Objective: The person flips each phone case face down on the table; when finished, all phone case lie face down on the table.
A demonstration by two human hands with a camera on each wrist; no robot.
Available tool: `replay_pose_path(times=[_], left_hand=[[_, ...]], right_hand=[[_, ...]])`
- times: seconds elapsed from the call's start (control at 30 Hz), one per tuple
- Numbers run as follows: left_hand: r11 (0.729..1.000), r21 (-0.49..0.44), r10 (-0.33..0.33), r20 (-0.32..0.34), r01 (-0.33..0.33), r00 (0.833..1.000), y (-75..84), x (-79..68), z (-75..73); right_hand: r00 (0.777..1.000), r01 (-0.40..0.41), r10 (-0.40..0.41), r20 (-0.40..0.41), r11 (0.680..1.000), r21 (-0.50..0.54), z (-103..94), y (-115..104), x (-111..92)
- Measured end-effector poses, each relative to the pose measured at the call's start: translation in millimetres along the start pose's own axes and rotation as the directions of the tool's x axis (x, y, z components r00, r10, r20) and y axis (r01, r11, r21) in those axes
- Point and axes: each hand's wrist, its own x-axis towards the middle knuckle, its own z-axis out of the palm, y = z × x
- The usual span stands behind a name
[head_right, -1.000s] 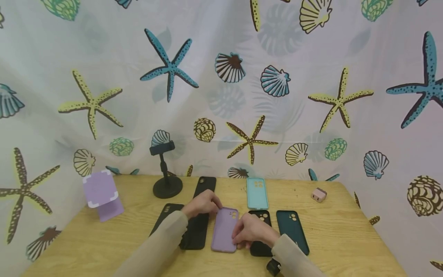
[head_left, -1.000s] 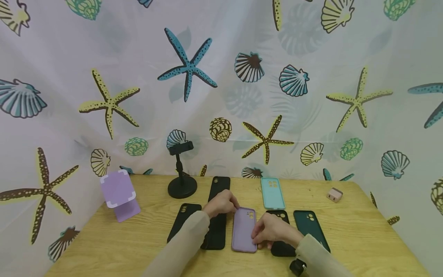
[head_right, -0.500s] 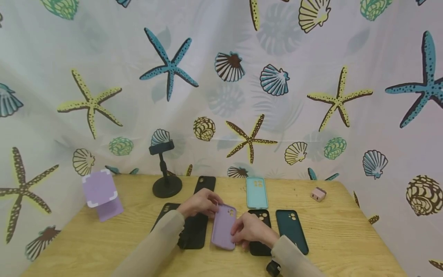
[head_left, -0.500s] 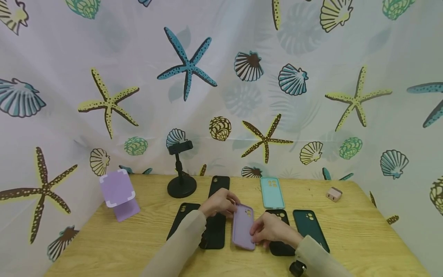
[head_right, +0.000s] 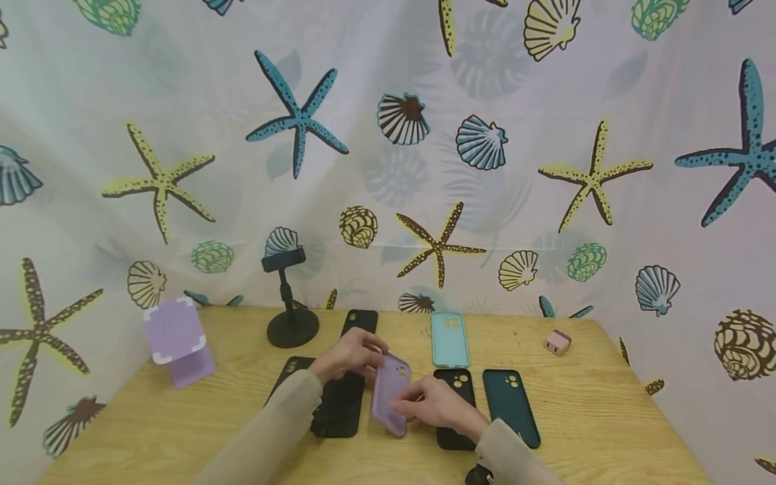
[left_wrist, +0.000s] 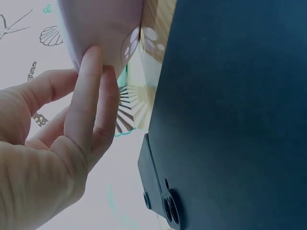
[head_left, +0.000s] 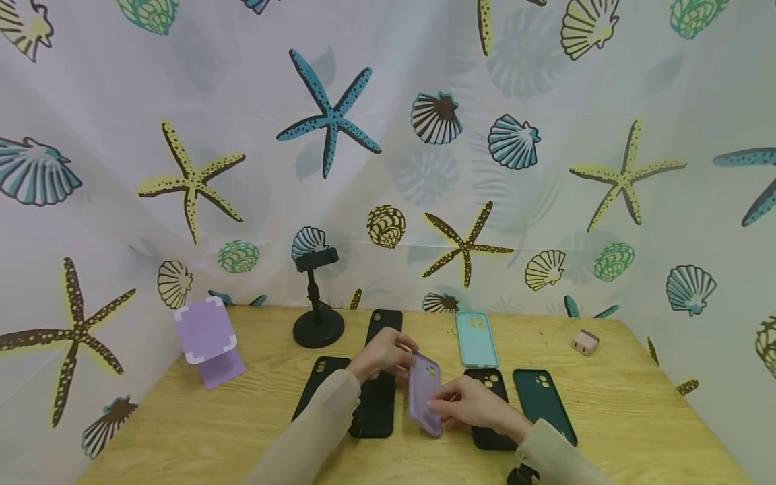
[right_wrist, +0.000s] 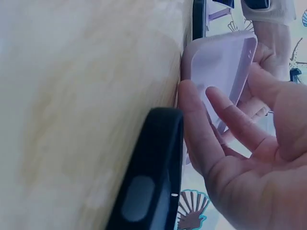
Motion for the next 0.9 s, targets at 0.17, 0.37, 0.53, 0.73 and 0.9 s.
replay_pose_path(times=[0.17, 0.37, 0.53, 0.73, 0.9], left_hand=[[0.999, -0.038, 0.017, -0.004, -0.017, 1.000, 1.8, -1.9, 1.7], [0.998, -0.051, 0.024, -0.008, -0.024, 1.000, 4.9, -5.2, 4.3], [0.998, -0.050, 0.034, -0.003, -0.034, 0.999, 7.2, -6.8, 5.7], [0.994, -0.094, 0.056, 0.030, -0.053, 0.998, 7.5, -4.5, 6.4], [0.995, -0.093, 0.053, 0.085, -0.045, 0.995, 7.4, 0.1, 10.0]], right_hand=[[0.998, -0.041, 0.039, -0.042, 0.999, -0.034, 5.0, -7, -2], [0.995, -0.085, 0.077, -0.070, 0.990, -0.114, 10.4, -17, -4], [0.994, -0.092, 0.084, -0.066, 0.988, -0.122, 12.3, -19, -3], [0.995, -0.094, 0.094, -0.025, 0.995, -0.013, 9.5, -18, -3], [0.998, -0.068, 0.068, -0.003, 0.994, 0.087, 5.3, -16, -5]])
